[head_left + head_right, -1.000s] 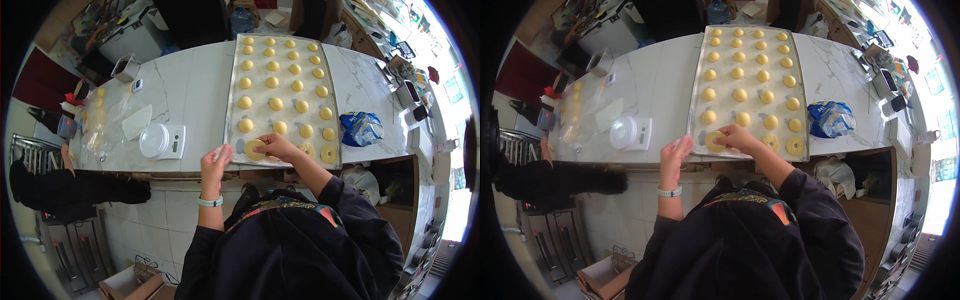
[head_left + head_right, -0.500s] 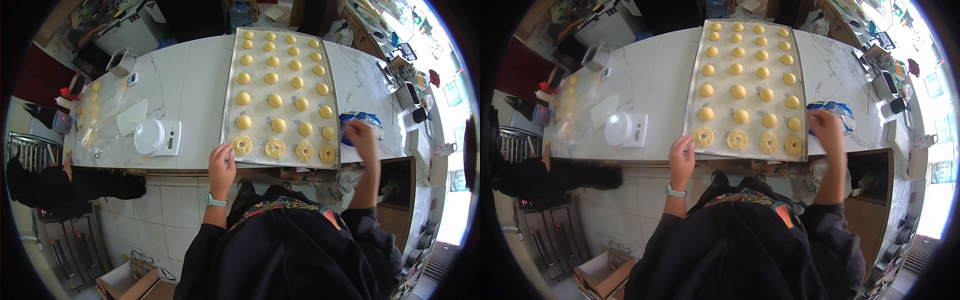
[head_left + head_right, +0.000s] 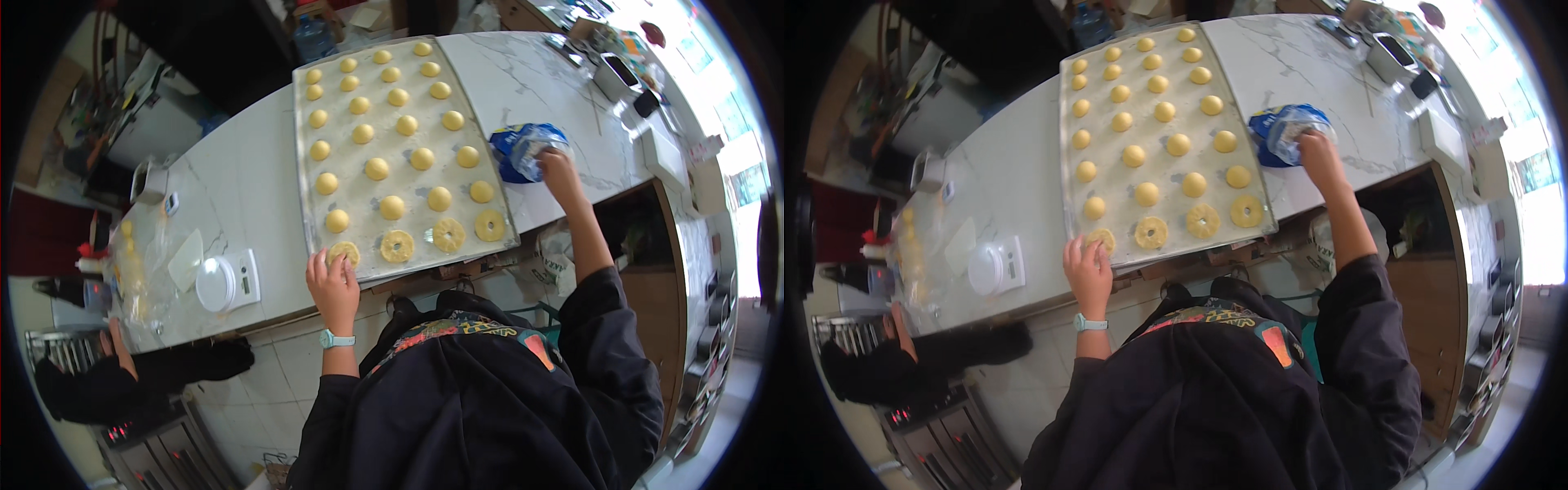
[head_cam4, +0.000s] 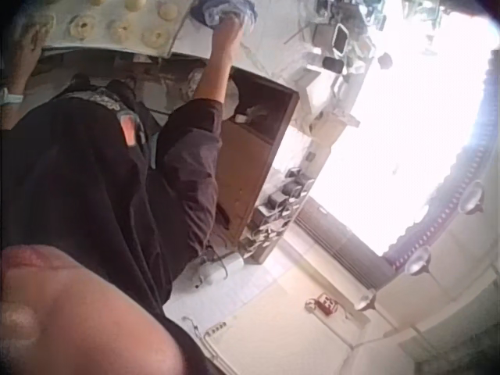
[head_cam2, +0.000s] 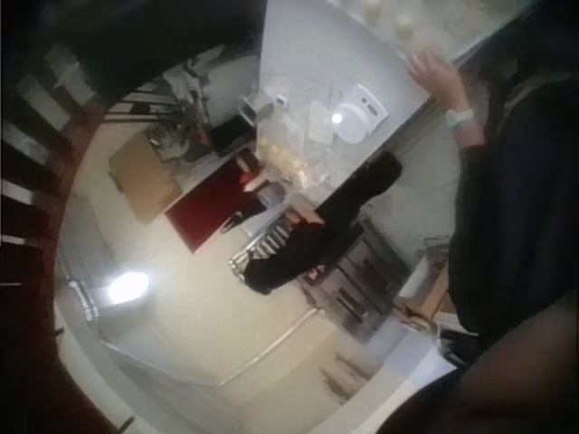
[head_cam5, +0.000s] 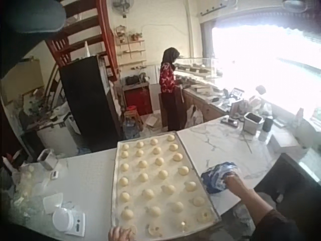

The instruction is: The person pulls a tray of dough balls from under the counter and places it on the work surface. The person then applies flour to their hands and flattens and shapes the dough balls into donuts by making a hole in the center of each by hand.

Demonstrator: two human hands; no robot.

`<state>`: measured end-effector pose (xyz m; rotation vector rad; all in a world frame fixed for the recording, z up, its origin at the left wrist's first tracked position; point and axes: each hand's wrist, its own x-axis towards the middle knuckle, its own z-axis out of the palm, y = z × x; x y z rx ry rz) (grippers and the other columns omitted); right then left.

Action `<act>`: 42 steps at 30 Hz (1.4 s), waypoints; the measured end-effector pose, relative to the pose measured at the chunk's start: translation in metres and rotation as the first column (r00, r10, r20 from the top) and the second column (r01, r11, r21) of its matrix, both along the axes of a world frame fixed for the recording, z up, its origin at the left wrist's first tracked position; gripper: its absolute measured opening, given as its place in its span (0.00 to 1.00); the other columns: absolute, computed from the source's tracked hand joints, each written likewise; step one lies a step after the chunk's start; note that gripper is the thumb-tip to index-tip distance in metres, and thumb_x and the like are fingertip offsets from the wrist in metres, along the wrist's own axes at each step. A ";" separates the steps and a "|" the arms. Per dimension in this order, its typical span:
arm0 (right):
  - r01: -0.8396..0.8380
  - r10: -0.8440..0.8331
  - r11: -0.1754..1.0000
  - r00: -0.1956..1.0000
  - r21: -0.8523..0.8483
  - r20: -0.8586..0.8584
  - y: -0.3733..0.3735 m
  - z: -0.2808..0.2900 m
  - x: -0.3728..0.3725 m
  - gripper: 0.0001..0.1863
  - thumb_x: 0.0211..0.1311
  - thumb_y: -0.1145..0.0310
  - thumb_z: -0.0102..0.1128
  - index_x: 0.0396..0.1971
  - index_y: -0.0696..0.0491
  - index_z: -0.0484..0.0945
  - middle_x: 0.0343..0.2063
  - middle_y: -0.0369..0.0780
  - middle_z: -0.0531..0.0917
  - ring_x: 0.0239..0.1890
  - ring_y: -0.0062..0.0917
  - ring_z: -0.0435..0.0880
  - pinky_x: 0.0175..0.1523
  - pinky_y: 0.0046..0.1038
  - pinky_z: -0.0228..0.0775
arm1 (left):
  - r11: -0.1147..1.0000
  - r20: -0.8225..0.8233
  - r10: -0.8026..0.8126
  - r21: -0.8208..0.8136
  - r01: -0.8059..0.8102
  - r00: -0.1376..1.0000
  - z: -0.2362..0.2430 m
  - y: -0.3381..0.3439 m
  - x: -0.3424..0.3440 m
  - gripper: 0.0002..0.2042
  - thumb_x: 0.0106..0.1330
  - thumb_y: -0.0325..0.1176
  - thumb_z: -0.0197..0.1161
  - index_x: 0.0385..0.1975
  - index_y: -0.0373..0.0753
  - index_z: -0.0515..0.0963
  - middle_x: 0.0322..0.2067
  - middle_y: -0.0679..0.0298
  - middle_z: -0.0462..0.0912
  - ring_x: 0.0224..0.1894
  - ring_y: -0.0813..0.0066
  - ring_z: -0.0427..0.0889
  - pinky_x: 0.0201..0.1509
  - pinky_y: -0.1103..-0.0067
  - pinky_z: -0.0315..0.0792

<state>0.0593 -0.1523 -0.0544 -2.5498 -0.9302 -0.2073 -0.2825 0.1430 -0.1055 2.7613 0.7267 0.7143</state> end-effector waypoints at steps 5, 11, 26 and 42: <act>-0.117 0.070 0.965 0.977 -0.233 -0.200 0.013 -0.018 0.016 0.13 0.47 0.80 0.48 0.33 0.57 0.79 0.34 0.51 0.79 0.39 0.43 0.78 0.44 0.37 0.68 | 0.992 0.201 -0.095 -0.067 0.111 0.975 0.014 -0.019 0.031 0.06 0.57 0.30 0.57 0.31 0.36 0.77 0.40 0.57 0.75 0.47 0.55 0.70 0.52 0.65 0.64; -0.039 0.041 0.999 0.995 0.023 -0.095 0.011 -0.013 0.007 0.14 0.47 0.80 0.49 0.35 0.58 0.78 0.36 0.51 0.79 0.39 0.45 0.77 0.45 0.37 0.68 | 0.712 0.399 -0.077 -0.619 0.330 0.914 0.015 -0.048 0.064 0.06 0.61 0.28 0.57 0.33 0.32 0.76 0.35 0.59 0.78 0.40 0.67 0.76 0.45 0.74 0.70; -0.047 0.048 0.981 0.999 0.190 0.000 0.014 0.005 -0.077 0.12 0.51 0.76 0.50 0.37 0.59 0.75 0.42 0.47 0.77 0.48 0.40 0.74 0.52 0.36 0.66 | -0.757 0.252 0.162 -0.588 0.284 0.954 0.038 -0.091 0.116 0.24 0.66 0.47 0.49 0.49 0.29 0.67 0.42 0.55 0.77 0.45 0.66 0.77 0.53 0.73 0.71; -0.251 0.248 0.923 0.968 -0.293 -0.050 0.059 -0.048 -0.103 0.38 0.62 0.43 0.34 0.60 0.61 0.54 0.60 0.48 0.61 0.65 0.33 0.55 0.69 0.41 0.33 | -0.785 0.365 0.479 -0.227 0.576 0.798 0.038 -0.067 0.109 0.33 0.66 0.52 0.44 0.59 0.27 0.54 0.60 0.47 0.59 0.64 0.60 0.57 0.67 0.67 0.52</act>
